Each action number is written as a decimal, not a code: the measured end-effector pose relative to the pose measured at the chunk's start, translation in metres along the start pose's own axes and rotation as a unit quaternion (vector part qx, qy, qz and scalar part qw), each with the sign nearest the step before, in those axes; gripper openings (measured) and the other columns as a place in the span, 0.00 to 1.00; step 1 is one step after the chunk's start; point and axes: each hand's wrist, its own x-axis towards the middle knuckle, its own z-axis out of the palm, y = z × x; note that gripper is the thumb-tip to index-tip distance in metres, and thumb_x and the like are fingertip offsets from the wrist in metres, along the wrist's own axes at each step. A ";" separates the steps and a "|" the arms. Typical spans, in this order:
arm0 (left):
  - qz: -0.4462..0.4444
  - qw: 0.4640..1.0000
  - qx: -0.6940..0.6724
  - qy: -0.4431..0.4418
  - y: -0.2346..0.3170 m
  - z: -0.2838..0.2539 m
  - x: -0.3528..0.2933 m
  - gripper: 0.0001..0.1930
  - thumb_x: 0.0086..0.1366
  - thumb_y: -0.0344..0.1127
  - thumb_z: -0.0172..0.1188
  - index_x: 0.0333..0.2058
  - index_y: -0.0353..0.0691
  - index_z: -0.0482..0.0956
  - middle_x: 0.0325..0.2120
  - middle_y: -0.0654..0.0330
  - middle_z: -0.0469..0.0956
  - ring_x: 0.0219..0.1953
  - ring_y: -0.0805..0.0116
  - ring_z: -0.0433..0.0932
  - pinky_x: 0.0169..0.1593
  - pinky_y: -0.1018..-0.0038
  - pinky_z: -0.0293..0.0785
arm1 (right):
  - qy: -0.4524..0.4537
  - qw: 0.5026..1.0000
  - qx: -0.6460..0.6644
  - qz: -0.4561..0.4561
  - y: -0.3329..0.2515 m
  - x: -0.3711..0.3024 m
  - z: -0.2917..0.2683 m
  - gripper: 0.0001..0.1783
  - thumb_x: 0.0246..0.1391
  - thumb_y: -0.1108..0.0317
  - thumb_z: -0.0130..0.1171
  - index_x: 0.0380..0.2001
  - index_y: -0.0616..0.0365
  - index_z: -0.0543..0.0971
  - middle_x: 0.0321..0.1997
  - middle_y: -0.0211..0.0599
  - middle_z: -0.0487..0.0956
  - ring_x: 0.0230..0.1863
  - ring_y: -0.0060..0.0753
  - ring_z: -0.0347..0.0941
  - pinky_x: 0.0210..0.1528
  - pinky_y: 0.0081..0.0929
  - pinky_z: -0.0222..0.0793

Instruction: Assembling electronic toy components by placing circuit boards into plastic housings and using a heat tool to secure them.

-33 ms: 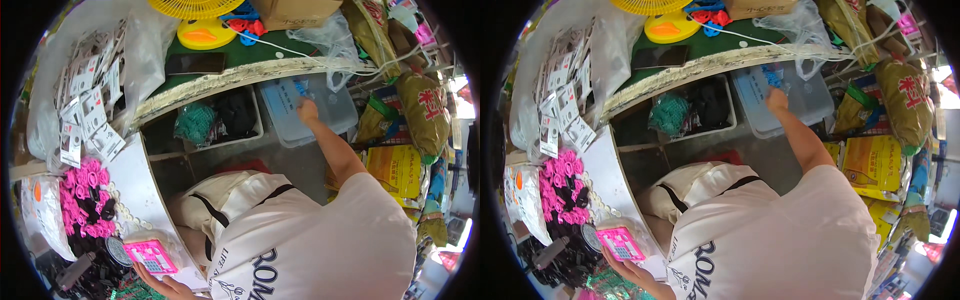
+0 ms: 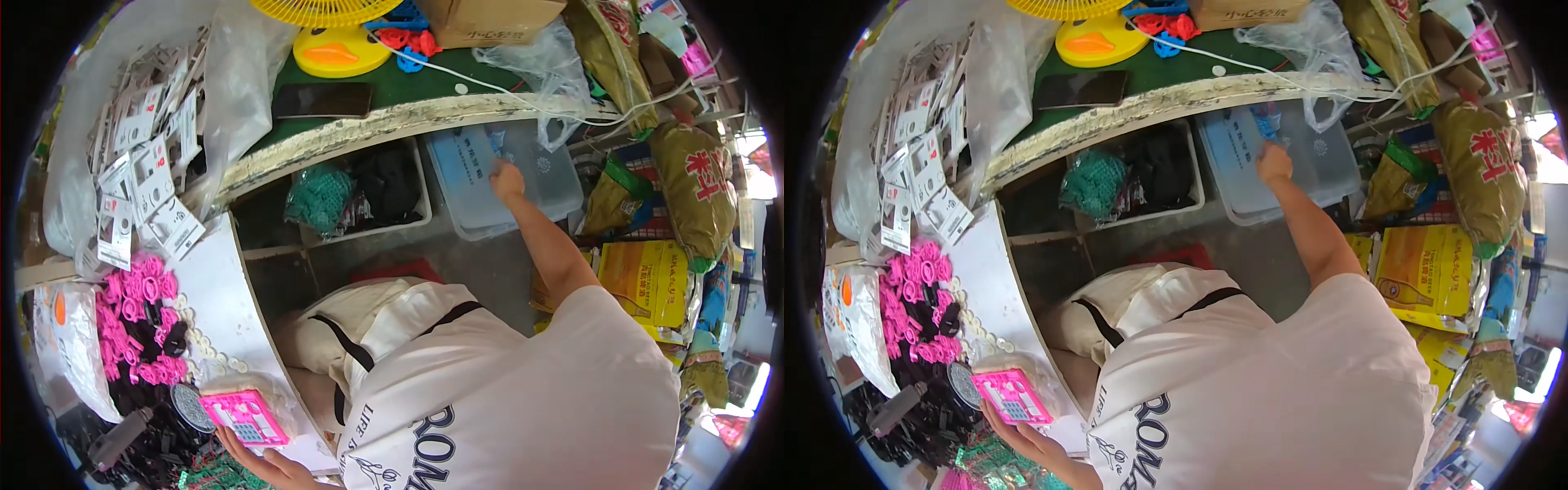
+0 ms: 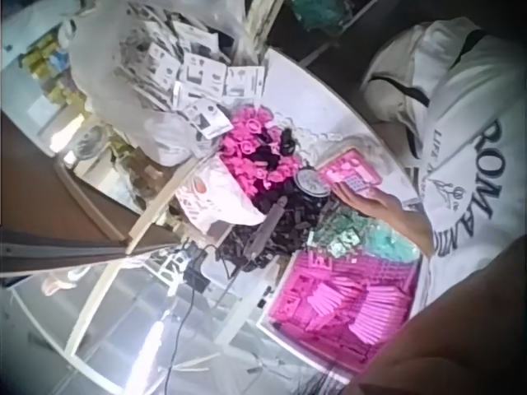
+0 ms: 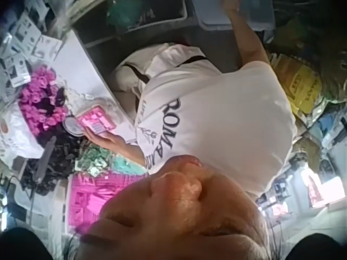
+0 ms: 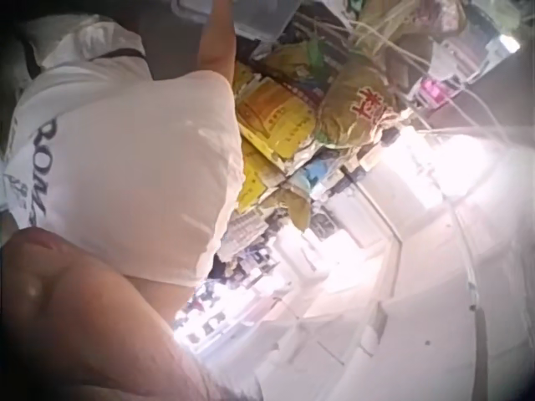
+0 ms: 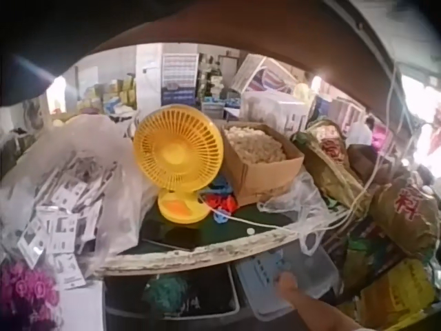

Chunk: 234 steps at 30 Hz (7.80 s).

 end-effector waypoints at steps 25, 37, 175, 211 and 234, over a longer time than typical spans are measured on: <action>-0.016 0.995 0.030 0.093 -0.032 -0.018 -0.017 0.31 0.76 0.49 0.41 0.64 0.25 0.63 0.66 0.39 0.62 0.69 0.41 0.59 0.70 0.51 0.52 | -0.371 0.865 0.122 -0.315 -0.146 -0.105 0.038 0.24 0.51 0.64 0.64 0.52 0.59 0.79 0.48 0.47 0.83 0.49 0.44 0.81 0.53 0.36 0.76; -0.179 0.980 0.075 0.041 -0.078 0.002 -0.083 0.36 0.65 0.44 0.59 0.67 0.35 0.61 0.68 0.45 0.60 0.71 0.45 0.56 0.71 0.49 0.45 | -0.529 0.525 0.073 -0.663 -0.387 -0.233 -0.097 0.14 0.55 0.62 0.63 0.40 0.60 0.84 0.36 0.43 0.85 0.33 0.43 0.82 0.39 0.36 0.75; -0.280 0.608 -0.732 0.126 0.003 0.054 -0.081 0.09 0.70 0.36 0.57 0.42 0.38 0.71 0.23 0.63 0.67 0.24 0.71 0.64 0.31 0.69 0.66 | -0.585 0.716 0.365 -0.111 -0.292 -0.188 -0.024 0.08 0.63 0.64 0.56 0.36 0.55 0.80 0.27 0.22 0.75 0.27 0.16 0.70 0.28 0.16 0.66; -0.011 0.803 -0.560 -0.202 0.131 0.077 0.032 0.27 0.64 0.54 0.61 0.49 0.36 0.72 0.33 0.59 0.75 0.36 0.71 0.75 0.48 0.67 0.77 | 0.081 0.683 0.355 0.633 0.150 -0.067 0.148 0.39 0.38 0.60 0.71 0.54 0.65 0.69 0.50 0.54 0.81 0.55 0.51 0.78 0.58 0.41 0.73; -0.018 0.753 -0.633 -0.179 0.086 0.080 0.013 0.27 0.67 0.53 0.59 0.47 0.29 0.72 0.33 0.56 0.75 0.35 0.69 0.73 0.48 0.66 0.74 | 0.241 0.595 0.657 0.395 0.230 -0.081 0.096 0.25 0.33 0.83 0.61 0.41 0.63 0.71 0.28 0.36 0.75 0.22 0.34 0.73 0.19 0.33 0.66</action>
